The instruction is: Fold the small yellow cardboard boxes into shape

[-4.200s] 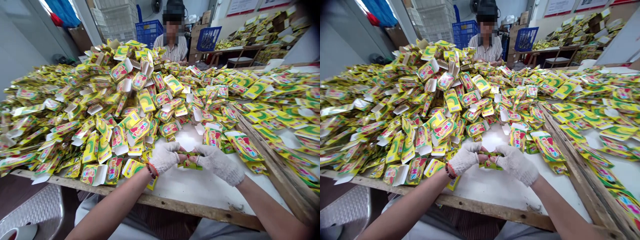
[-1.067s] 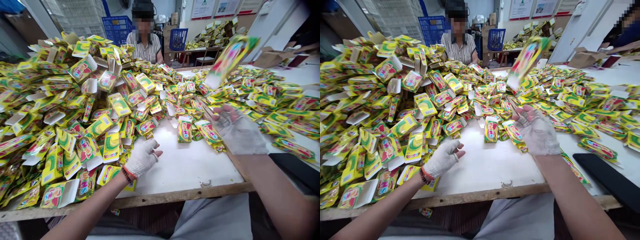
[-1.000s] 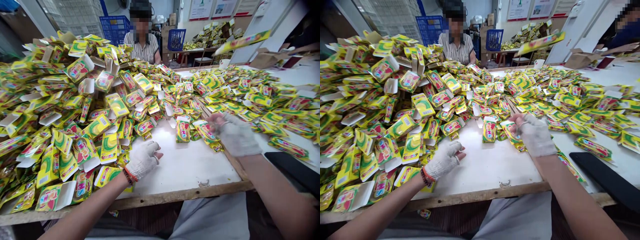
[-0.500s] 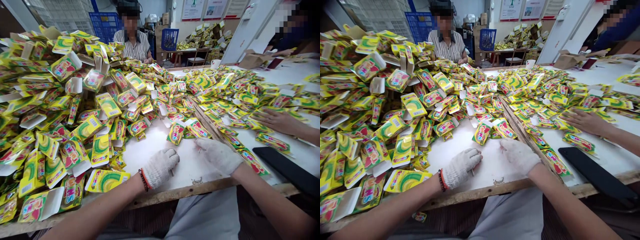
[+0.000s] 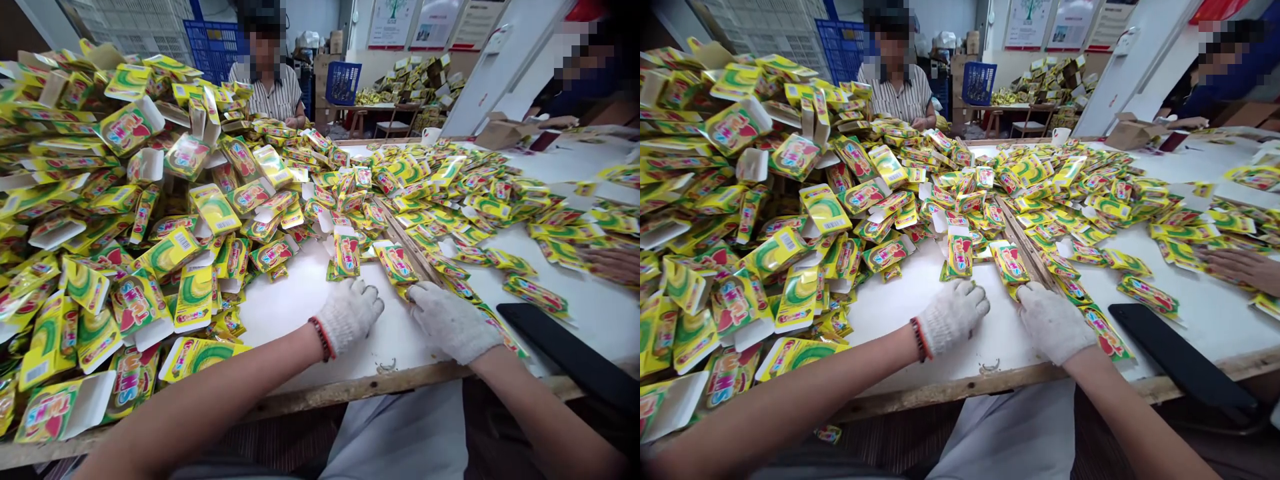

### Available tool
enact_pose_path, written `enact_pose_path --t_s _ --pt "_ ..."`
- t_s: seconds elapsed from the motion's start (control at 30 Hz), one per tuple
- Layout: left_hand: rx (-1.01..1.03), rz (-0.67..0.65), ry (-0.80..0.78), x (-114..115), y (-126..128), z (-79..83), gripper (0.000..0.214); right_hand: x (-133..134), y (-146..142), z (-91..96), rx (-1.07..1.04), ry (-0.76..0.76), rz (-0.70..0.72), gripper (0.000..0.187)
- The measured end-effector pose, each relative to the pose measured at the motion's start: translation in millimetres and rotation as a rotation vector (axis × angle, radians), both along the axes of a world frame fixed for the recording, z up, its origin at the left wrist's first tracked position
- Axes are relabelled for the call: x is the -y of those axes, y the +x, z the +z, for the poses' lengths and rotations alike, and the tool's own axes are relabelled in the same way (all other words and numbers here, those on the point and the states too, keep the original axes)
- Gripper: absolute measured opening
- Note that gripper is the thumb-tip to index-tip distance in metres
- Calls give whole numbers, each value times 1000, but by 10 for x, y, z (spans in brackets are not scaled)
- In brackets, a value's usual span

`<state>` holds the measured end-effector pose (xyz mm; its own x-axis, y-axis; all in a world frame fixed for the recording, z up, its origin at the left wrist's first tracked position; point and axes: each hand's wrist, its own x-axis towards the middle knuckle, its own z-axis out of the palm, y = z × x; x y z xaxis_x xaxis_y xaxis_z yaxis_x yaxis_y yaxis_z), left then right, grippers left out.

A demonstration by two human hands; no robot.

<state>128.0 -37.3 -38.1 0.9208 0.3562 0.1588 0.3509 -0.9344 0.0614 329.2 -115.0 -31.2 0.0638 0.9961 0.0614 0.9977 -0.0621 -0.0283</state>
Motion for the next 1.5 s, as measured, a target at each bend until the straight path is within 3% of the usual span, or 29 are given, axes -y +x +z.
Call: enact_pose_path --t_s 0.1,0.2,0.27,0.33,0.43,0.5,0.67,0.8,0.93,1.03,1.1,1.17,1.27,1.33,1.4,1.5 --pt "-38 121 -97 112 -428 6 19 63 -170 -58 -27 -14 136 20" --pt "127 327 -299 52 -833 -14 18 67 -530 -72 -244 -5 334 29" --pt "394 470 -578 -29 -1035 -12 18 -4 -792 -45 -444 35 390 29" --pt "710 555 -940 -88 -1158 4 25 -149 -1024 15 -641 94 320 29" --pt "1061 501 -1367 -106 -1210 35 37 -445 -1292 140 -885 17 244 27" --pt "1140 474 -1471 -98 -1208 50 41 -621 -1413 202 -998 -118 263 18" --pt "1067 590 -1358 -114 -1232 65 43 -780 -1530 148 -1192 -200 199 14" --pt "1071 650 -1323 -125 -1238 79 41 -742 -1511 51 -1053 -154 229 11" --pt "1130 690 -1401 -135 -1222 89 41 -707 -1508 77 -1008 -72 247 21" --pt "1226 708 -1505 -138 -1219 103 42 -690 -1523 132 -1140 -100 188 21" --pt "1250 711 -1477 -113 -1219 124 39 -695 -1534 145 -1242 -104 128 23" --pt "1194 701 -1296 -61 -1220 150 34 -718 -1546 131 -1310 -127 78 22" --pt "1007 647 -862 13 -1238 176 28 -756 -1552 96 -1358 -176 55 20" --pt "933 636 -715 14 -1266 173 28 -759 -1539 97 -1357 -145 77 21" --pt "926 661 -791 -33 -1301 164 27 -740 -1509 126 -1345 -96 119 23" --pt "987 601 -1088 -120 -1350 174 24 -709 -1450 185 -1305 -141 202 24"
